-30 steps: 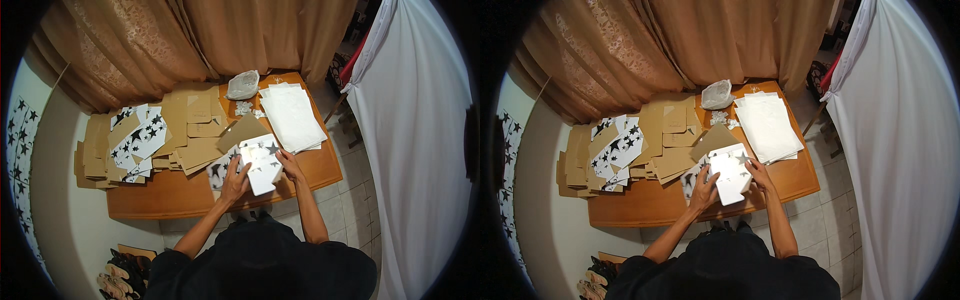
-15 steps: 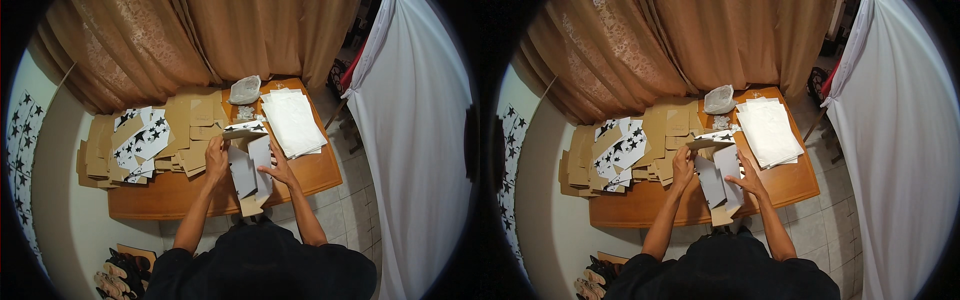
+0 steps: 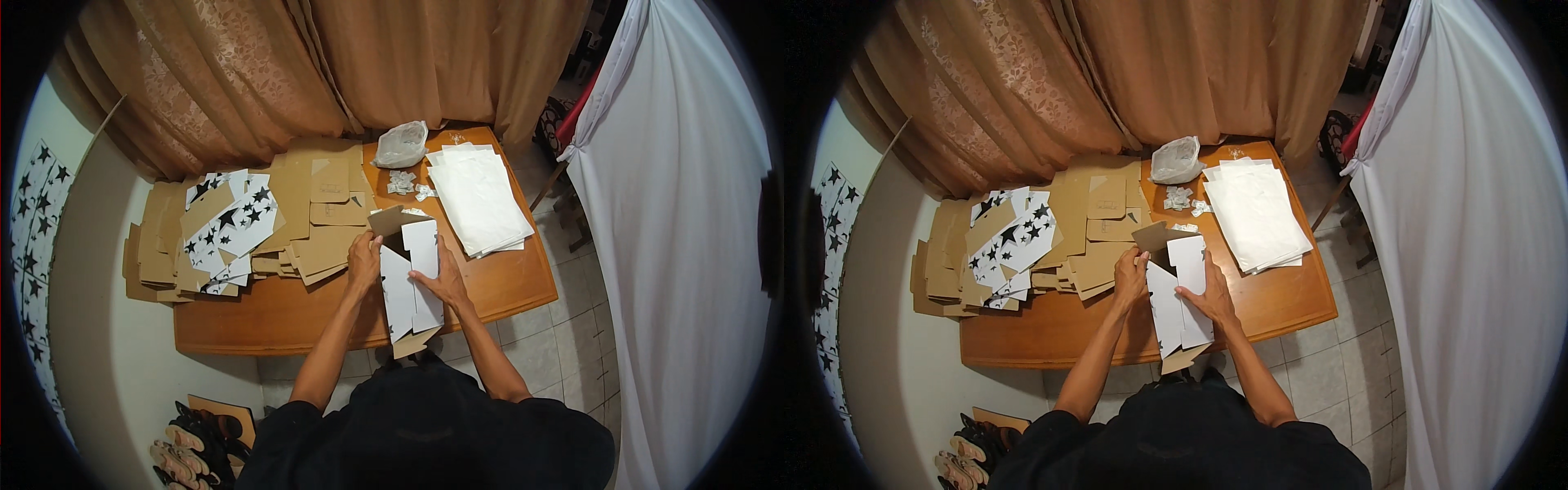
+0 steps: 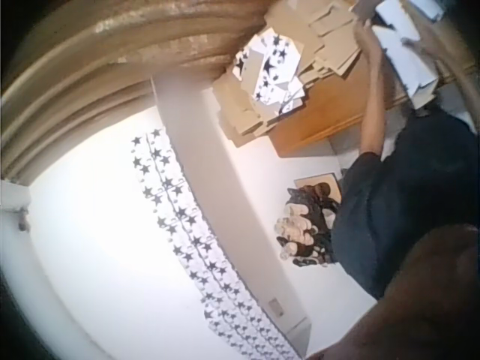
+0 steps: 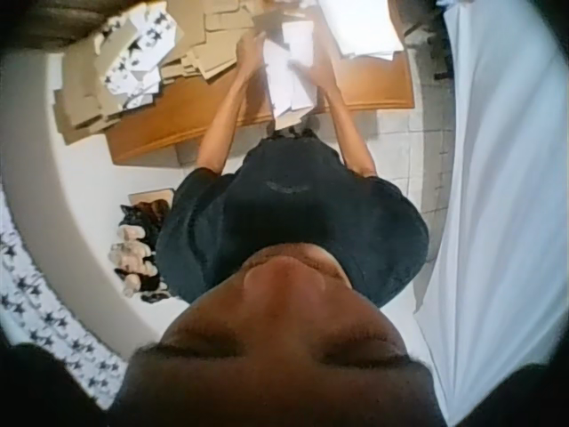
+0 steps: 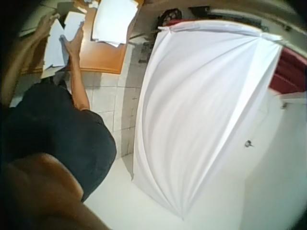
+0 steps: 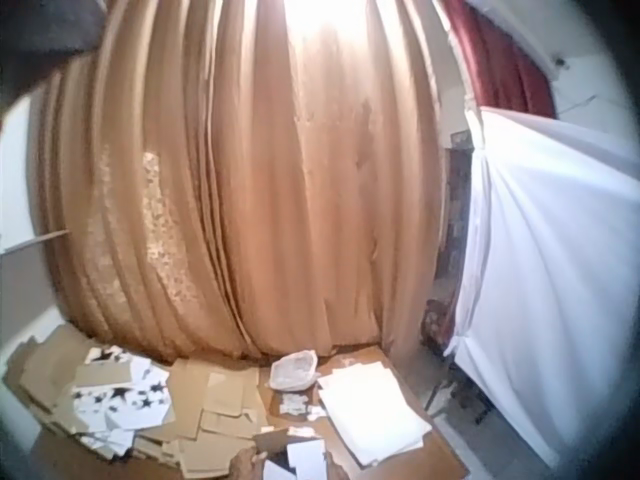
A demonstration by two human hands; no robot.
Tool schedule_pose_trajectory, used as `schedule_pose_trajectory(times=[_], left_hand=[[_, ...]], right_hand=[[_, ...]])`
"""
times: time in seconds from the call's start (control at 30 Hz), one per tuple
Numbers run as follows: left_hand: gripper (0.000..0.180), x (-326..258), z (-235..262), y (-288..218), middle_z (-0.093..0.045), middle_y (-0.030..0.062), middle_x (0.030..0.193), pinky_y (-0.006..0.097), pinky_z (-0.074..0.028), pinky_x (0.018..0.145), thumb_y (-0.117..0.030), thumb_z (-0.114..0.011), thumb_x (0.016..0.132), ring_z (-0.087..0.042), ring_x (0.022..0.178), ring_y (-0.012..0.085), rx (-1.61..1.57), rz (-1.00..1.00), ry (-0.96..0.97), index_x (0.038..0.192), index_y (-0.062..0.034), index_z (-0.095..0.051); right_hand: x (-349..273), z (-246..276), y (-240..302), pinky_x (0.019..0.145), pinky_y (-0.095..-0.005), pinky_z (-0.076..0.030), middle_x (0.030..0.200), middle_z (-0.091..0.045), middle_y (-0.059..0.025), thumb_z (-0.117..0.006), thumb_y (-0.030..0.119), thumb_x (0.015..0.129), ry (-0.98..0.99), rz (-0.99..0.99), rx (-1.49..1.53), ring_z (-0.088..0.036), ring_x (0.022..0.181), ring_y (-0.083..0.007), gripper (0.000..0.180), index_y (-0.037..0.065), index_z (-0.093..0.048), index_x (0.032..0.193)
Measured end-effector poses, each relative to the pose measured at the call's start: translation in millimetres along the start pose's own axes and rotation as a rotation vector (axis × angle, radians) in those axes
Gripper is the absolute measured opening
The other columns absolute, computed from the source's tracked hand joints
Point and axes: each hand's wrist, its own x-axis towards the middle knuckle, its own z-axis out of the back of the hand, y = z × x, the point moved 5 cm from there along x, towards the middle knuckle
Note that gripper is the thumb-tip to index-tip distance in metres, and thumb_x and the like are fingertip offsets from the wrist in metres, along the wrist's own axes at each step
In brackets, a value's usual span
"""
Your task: Assembling cardboard shoe boxes from flat components and stacking them on a shelf.
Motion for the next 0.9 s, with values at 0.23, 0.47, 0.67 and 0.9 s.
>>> schedule_pose_trajectory(times=[0.23,0.47,0.67,0.9], left_hand=[[0.026,6.5,3.7,24.0,-0.065,0.026,0.097,0.051,-0.049,0.081,-0.02,-0.058,0.098,-0.064,0.092,0.044,0.071,0.083,0.028,0.11,0.0028,-0.064],[0.035,2.8,5.1,28.2,-0.068,0.0219,0.114,0.047,-0.05,0.09,-0.012,-0.067,0.091,-0.063,0.108,0.0418,0.033,-0.114,-0.037,0.123,-0.0009,-0.063],[0.032,6.2,7.4,6.8,-0.07,0.0132,0.11,0.044,-0.049,0.085,-0.007,-0.07,0.085,-0.065,0.104,0.0324,0.097,-0.421,0.038,0.117,-0.0061,-0.068],[0.014,-30.8,-16.5,31.8,-0.071,0.0082,0.105,0.043,-0.047,0.086,-0.01,-0.071,0.084,-0.065,0.101,0.0275,0.187,-0.459,0.2,0.097,-0.006,-0.073]], right_hand=[[-9.3,-9.8,7.7,0.109,-0.0492,-0.042,0.142,-0.045,-0.032,-0.082,0.043,0.078,0.152,-0.029,-0.043,-0.048,0.132,-0.0463,0.106,0.007,-0.023,0.158],[-9.5,-35.1,-11.0,0.107,-0.0518,-0.044,0.144,-0.043,-0.0335,-0.079,0.041,0.079,0.236,-0.105,-0.189,-0.046,0.132,-0.0504,0.09,0.022,-0.036,0.156],[-8.1,-47.9,-22.4,0.101,-0.0523,-0.048,0.14,-0.047,-0.0354,-0.081,0.041,0.077,0.22,-0.121,-0.252,-0.053,0.124,-0.0507,0.085,0.016,-0.045,0.15],[-20.4,-56.6,-28.0,0.101,-0.0511,-0.048,0.138,-0.049,-0.0312,-0.082,0.04,0.076,0.243,-0.2,-0.326,-0.054,0.124,-0.0475,0.08,0.019,-0.051,0.146]])
